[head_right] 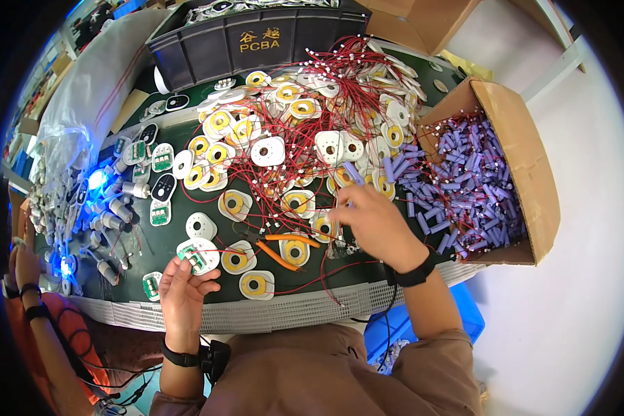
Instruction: Manually assemble and connect wiring to small circular electronic components at a factory workbench.
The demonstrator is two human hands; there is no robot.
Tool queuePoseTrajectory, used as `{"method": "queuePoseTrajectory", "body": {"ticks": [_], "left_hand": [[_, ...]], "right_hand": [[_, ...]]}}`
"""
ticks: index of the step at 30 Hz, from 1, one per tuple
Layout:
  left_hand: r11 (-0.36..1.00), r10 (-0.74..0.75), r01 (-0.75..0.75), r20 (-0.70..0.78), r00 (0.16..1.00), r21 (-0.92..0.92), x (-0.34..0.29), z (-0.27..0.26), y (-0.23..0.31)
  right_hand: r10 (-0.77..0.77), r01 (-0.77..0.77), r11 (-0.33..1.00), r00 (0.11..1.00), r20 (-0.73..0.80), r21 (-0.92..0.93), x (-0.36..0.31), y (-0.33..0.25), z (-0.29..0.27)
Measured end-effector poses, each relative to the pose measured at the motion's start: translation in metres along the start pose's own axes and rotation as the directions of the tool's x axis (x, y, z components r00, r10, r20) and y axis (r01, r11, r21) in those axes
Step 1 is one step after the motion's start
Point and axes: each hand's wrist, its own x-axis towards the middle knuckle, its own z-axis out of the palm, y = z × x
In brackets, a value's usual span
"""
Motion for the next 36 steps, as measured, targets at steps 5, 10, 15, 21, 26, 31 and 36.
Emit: {"method": "queuePoseTrajectory", "body": {"ticks": [5,10,15,21,26,31,36], "left_hand": [[0.999,-0.022,0.021,-0.018,1.0,-0.03,0.004,-0.005,-0.002],[0.999,-0.036,0.036,0.017,0.999,-0.016,0.006,0.004,-0.002],[0.982,0.159,-0.162,0.043,0.986,0.097,0.013,0.019,-0.012],[0.837,0.179,-0.24,0.17,0.969,0.491,0.014,0.003,-0.02],[0.886,0.035,-0.069,0.082,0.996,0.459,0.003,0.001,-0.006],[0.828,0.124,-0.164,0.111,0.986,0.536,-0.001,0.0,-0.002],[0.799,0.17,-0.209,0.121,0.978,0.564,0.0,0.002,0.0]], "right_hand": [[0.061,-0.036,0.991,0.98,0.19,-0.132,-0.011,0.0,-0.005],[0.624,-0.083,0.507,0.722,-0.299,0.858,0.01,0.019,-0.026],[0.254,-0.214,-0.077,0.94,0.226,0.974,0.039,-0.036,-0.029],[0.1,-0.134,0.772,0.991,0.09,0.621,0.057,-0.111,0.052],[0.085,-0.068,0.839,0.996,-0.008,0.54,0.063,-0.122,0.065],[0.042,0.053,0.874,0.982,-0.185,0.484,0.068,-0.129,0.065],[-0.069,0.156,0.92,0.967,-0.243,0.36,0.068,-0.13,0.061]]}}
